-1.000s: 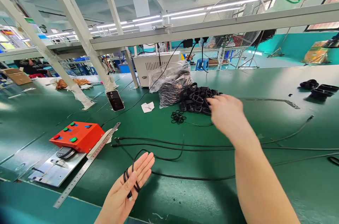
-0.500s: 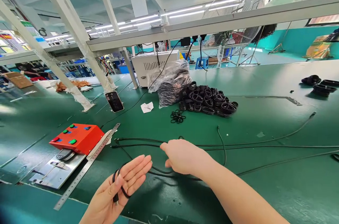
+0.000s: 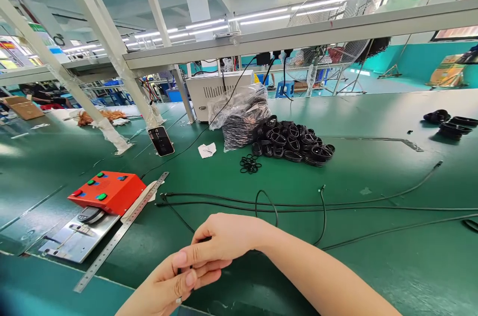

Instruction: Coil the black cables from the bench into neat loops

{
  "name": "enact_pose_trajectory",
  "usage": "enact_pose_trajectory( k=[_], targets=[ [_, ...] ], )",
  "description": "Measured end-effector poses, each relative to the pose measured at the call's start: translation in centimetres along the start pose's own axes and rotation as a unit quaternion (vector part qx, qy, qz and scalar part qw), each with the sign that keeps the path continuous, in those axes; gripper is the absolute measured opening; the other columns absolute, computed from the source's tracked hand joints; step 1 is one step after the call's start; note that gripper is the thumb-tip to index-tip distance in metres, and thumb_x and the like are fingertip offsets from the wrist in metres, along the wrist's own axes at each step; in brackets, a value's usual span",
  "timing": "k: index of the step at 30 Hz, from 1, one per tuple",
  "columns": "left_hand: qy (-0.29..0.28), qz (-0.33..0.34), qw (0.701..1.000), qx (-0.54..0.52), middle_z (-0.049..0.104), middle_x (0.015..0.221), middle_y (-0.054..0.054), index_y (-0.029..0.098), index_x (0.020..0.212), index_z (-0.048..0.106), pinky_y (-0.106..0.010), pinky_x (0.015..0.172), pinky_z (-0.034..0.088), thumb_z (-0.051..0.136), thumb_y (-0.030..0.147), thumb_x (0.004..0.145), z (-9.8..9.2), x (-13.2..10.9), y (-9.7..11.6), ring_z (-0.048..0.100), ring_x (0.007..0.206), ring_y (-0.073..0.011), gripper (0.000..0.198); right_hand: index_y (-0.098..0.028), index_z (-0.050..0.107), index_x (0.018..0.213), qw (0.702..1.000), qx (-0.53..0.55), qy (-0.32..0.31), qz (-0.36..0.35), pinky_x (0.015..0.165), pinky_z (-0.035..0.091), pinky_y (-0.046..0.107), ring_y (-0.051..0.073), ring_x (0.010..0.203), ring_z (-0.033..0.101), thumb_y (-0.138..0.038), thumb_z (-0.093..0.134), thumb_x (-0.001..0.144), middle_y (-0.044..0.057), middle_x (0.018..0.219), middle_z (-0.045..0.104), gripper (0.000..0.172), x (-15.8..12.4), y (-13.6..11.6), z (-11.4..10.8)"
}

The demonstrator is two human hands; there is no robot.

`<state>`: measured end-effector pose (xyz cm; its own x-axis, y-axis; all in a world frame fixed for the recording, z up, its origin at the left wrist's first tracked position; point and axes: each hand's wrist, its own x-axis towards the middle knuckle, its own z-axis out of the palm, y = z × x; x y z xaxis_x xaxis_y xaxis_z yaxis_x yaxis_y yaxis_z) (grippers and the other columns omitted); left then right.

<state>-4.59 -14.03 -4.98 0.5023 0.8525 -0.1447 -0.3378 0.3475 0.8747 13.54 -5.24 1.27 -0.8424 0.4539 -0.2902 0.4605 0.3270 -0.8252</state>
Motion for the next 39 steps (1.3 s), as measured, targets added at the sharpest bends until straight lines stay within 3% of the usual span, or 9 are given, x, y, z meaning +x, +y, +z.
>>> enact_pose_trajectory(
  k=[3, 6, 12, 17, 22, 24, 28, 33, 39],
  targets=[
    [0.028, -0.004, 0.999, 0.022, 0.075, 0.116, -0.009, 0.023, 0.109, 0.074, -0.05, 0.108, 0.043, 0.071, 0.028, 0.082, 0.2, 0.1, -0.1, 0.063, 0.117, -0.031, 0.027, -0.019, 0.07, 0.092, 0.999, 0.012, 0.008, 0.034, 0.048, 0.035, 0.017, 0.01, 0.06, 0.05, -0.061, 0.062, 0.079, -0.001, 0.07, 0.062, 0.045, -0.1, -0.3, 0.2],
    [0.008, -0.006, 0.999, 0.046, 0.073, 0.119, -0.009, 0.023, 0.112, 0.073, -0.046, 0.108, 0.043, 0.07, 0.027, 0.083, 0.4, 0.3, -0.2, 0.061, 0.119, -0.0293, 0.03, -0.019, 0.069, 0.085, 0.999, 0.029, -0.012, 0.03, 0.046, 0.033, 0.017, 0.008, 0.055, 0.045, -0.057, 0.066, 0.077, -0.004, 0.062, 0.056, 0.039, 0.0, -0.5, 0.3],
    [0.01, -0.041, 0.999, -0.013, 0.073, 0.118, -0.011, 0.022, 0.108, 0.075, -0.05, 0.11, 0.039, 0.073, 0.029, 0.081, 0.8, 0.7, -0.3, 0.061, 0.119, -0.0327, 0.029, -0.018, 0.068, 0.082, 0.999, 0.045, -0.025, 0.011, 0.044, 0.031, 0.018, 0.007, 0.048, 0.038, -0.056, 0.054, 0.086, -0.006, 0.053, 0.049, 0.041, 0.4, 0.0, 0.7],
    [-0.042, -0.085, 0.994, -0.061, 0.072, 0.119, -0.015, 0.014, 0.108, 0.075, -0.049, 0.112, 0.036, 0.076, 0.026, 0.077, 1.1, 0.6, 0.1, 0.055, 0.126, -0.0336, 0.034, -0.018, 0.06, 0.068, 0.999, 0.025, -0.038, -0.003, 0.043, 0.028, 0.019, 0.007, 0.047, 0.034, -0.053, 0.057, 0.085, -0.008, 0.05, 0.044, 0.039, 0.5, -0.2, 1.0],
    [0.077, -0.031, 0.994, -0.077, 0.077, 0.095, -0.007, 0.02, 0.093, 0.078, -0.041, 0.106, 0.041, 0.08, 0.019, 0.072, 1.8, 0.6, -0.7, 0.066, 0.108, -0.0255, 0.021, -0.018, 0.057, 0.066, 0.997, 0.048, -0.041, -0.034, 0.044, 0.027, 0.019, 0.007, 0.049, 0.032, -0.056, 0.061, 0.082, -0.008, 0.052, 0.041, 0.042, 0.5, 0.0, 0.9],
    [0.095, 0.0, 0.995, -0.044, 0.076, 0.095, -0.005, 0.021, 0.094, 0.078, -0.04, 0.105, 0.041, 0.082, 0.02, 0.07, 1.9, 0.8, -1.3, 0.066, 0.105, -0.024, 0.025, -0.018, 0.06, 0.071, 0.997, 0.067, -0.036, -0.032, 0.044, 0.028, 0.018, 0.007, 0.053, 0.036, -0.058, 0.065, 0.077, -0.007, 0.057, 0.045, 0.04, 0.6, 0.3, 0.9],
    [0.042, 0.024, 0.999, 0.003, 0.073, 0.11, -0.008, 0.022, 0.106, 0.074, -0.046, 0.108, 0.038, 0.079, 0.028, 0.074, 1.4, 1.3, -1.6, 0.063, 0.114, -0.028, 0.033, -0.019, 0.067, 0.081, 0.996, 0.079, -0.038, 0.014, 0.045, 0.03, 0.018, 0.009, 0.056, 0.043, -0.058, 0.07, 0.071, -0.005, 0.063, 0.051, 0.041, 0.6, 0.6, 1.0],
    [-0.058, -0.046, 0.997, -0.002, 0.066, 0.129, -0.014, 0.022, 0.12, 0.068, -0.054, 0.111, 0.032, 0.072, 0.032, 0.081, 1.1, 0.9, 0.0, 0.049, 0.131, -0.0345, 0.04, -0.021, 0.067, 0.105, 1.0, 0.024, 0.012, -0.007, 0.051, 0.036, 0.018, 0.01, 0.066, 0.051, -0.053, 0.071, 0.073, -0.002, 0.084, 0.062, 0.045, -0.2, 0.5, -0.2],
    [-0.079, -0.082, 0.993, 0.014, 0.052, 0.145, -0.016, 0.021, 0.129, 0.061, -0.054, 0.116, 0.02, 0.068, 0.031, 0.084, 0.2, 0.5, 0.9, 0.038, 0.139, -0.0334, 0.046, -0.016, 0.061, 0.069, 0.995, -0.052, 0.038, -0.081, 0.05, 0.031, 0.019, 0.008, 0.057, 0.045, -0.031, 0.065, 0.082, -0.005, 0.063, 0.053, 0.021, -0.4, 1.0, -1.6]
  ],
)
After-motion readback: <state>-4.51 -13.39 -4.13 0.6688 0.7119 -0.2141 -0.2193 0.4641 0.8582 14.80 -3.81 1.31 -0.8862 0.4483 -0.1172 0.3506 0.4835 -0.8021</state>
